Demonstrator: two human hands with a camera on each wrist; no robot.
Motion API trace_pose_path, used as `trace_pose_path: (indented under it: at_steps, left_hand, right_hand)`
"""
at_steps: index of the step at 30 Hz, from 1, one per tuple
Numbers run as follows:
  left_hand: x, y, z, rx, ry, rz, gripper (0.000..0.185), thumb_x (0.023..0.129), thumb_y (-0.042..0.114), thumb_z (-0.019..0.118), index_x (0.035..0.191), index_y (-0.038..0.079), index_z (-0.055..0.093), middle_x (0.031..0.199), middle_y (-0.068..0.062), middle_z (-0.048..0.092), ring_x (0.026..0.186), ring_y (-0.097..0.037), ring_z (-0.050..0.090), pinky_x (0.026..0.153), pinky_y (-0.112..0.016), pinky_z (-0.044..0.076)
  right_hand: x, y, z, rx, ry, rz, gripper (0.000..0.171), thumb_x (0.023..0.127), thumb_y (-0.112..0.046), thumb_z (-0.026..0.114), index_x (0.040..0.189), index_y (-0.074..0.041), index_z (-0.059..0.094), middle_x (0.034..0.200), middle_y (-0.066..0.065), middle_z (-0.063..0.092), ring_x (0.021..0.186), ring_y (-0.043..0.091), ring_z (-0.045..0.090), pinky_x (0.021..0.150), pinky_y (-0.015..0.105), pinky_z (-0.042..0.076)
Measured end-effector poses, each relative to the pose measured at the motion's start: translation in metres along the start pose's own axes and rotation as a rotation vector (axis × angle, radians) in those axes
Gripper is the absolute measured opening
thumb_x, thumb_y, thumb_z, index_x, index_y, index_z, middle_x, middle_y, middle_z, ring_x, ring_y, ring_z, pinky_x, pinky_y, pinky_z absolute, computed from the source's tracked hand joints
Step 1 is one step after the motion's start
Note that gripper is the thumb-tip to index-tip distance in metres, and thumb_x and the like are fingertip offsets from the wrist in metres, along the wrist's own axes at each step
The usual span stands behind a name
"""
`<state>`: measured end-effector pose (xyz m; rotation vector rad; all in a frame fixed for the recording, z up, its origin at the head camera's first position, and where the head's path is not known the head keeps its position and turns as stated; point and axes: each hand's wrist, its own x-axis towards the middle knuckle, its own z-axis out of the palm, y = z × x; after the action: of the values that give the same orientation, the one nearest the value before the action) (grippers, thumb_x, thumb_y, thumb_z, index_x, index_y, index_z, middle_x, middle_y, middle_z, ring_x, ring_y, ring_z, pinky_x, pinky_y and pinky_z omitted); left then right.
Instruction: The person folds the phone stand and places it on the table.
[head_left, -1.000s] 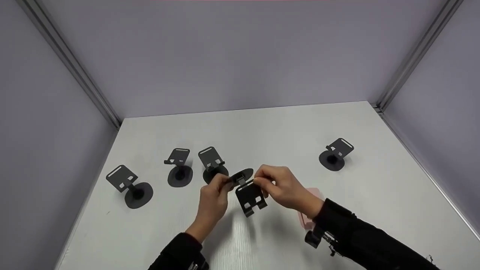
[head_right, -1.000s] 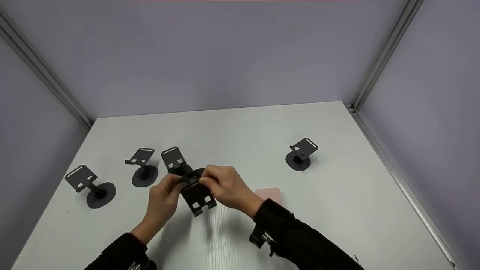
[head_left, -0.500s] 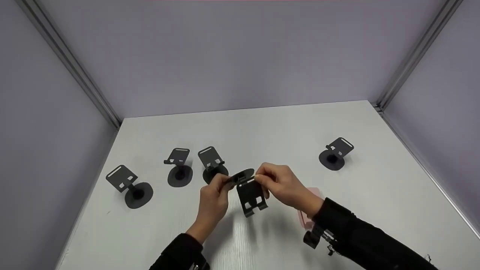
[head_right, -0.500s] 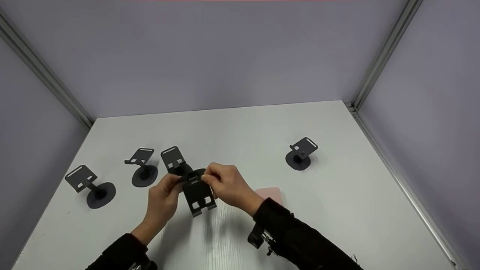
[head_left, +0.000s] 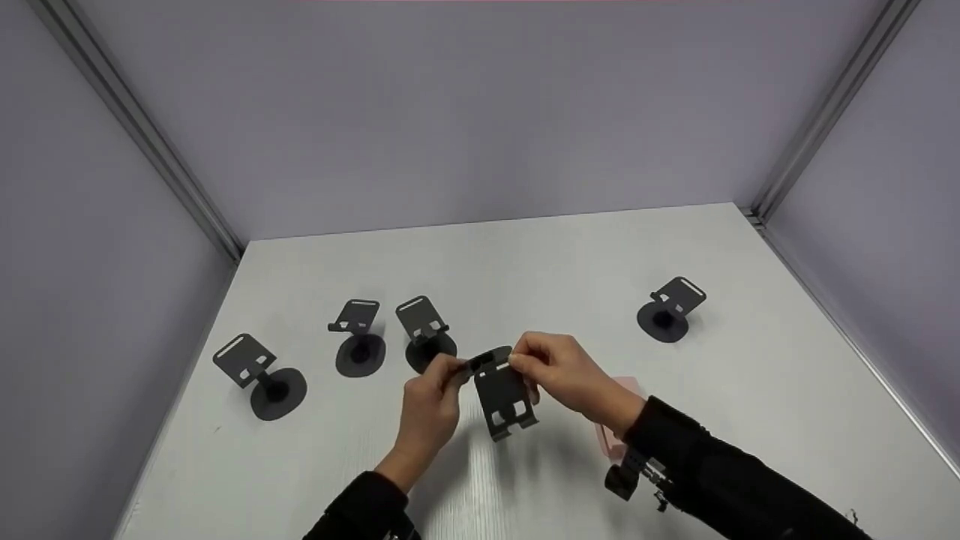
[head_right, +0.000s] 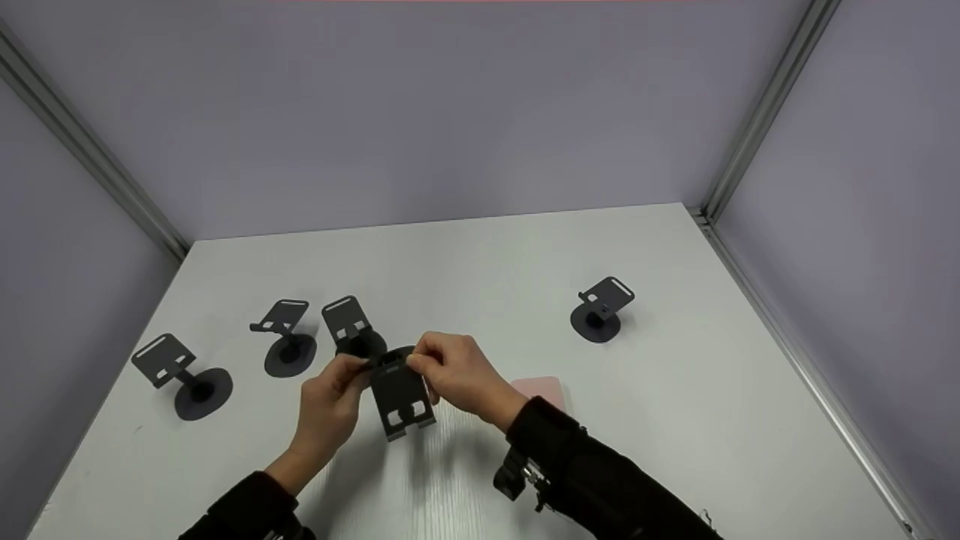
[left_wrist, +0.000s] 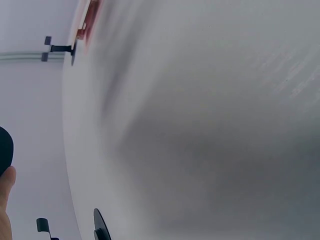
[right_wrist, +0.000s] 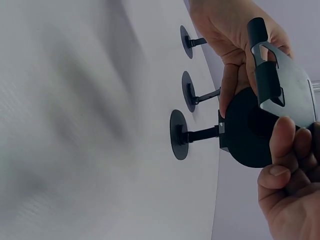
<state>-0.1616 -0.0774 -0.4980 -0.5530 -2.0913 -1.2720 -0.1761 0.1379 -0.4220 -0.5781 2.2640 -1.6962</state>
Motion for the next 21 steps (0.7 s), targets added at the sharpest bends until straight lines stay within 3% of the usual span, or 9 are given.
trace_pose_path:
  at_steps: [7, 14, 21]
  left_hand:
    - [-0.0019, -0.0004, -0.0007, 0.031, 0.007, 0.026, 0.017, 0.089, -0.008, 0.071, 0.094, 0.007, 0.067, 0.074, 0.001, 0.069, 0.058, -0.003, 0.050, 0.053, -0.018, 0.045]
    - [-0.0017, 0.0004, -0.0003, 0.039, 0.009, 0.074, 0.017, 0.088, -0.011, 0.071, 0.095, 0.005, 0.066, 0.081, -0.003, 0.074, 0.062, -0.006, 0.062, 0.056, -0.020, 0.053]
    - [-0.0023, 0.0016, 0.0007, 0.057, 0.025, 0.090, 0.020, 0.085, -0.011, 0.073, 0.094, 0.006, 0.068, 0.082, -0.002, 0.075, 0.063, -0.007, 0.064, 0.056, -0.022, 0.053]
  right_hand:
    - [0.0023, 0.0021, 0.0020, 0.033, -0.012, 0.050, 0.021, 0.101, -0.013, 0.064, 0.089, 0.003, 0.062, 0.068, 0.006, 0.054, 0.055, 0.018, 0.057, 0.053, 0.023, 0.045]
    - [0.0038, 0.0040, 0.0027, 0.050, -0.010, 0.072, 0.021, 0.101, -0.012, 0.063, 0.087, 0.004, 0.062, 0.066, 0.005, 0.053, 0.053, 0.016, 0.056, 0.052, 0.023, 0.045]
    - [0.0049, 0.0058, 0.0039, 0.073, -0.011, 0.116, 0.022, 0.099, -0.010, 0.063, 0.084, 0.005, 0.059, 0.062, 0.002, 0.050, 0.050, 0.014, 0.053, 0.051, 0.022, 0.044]
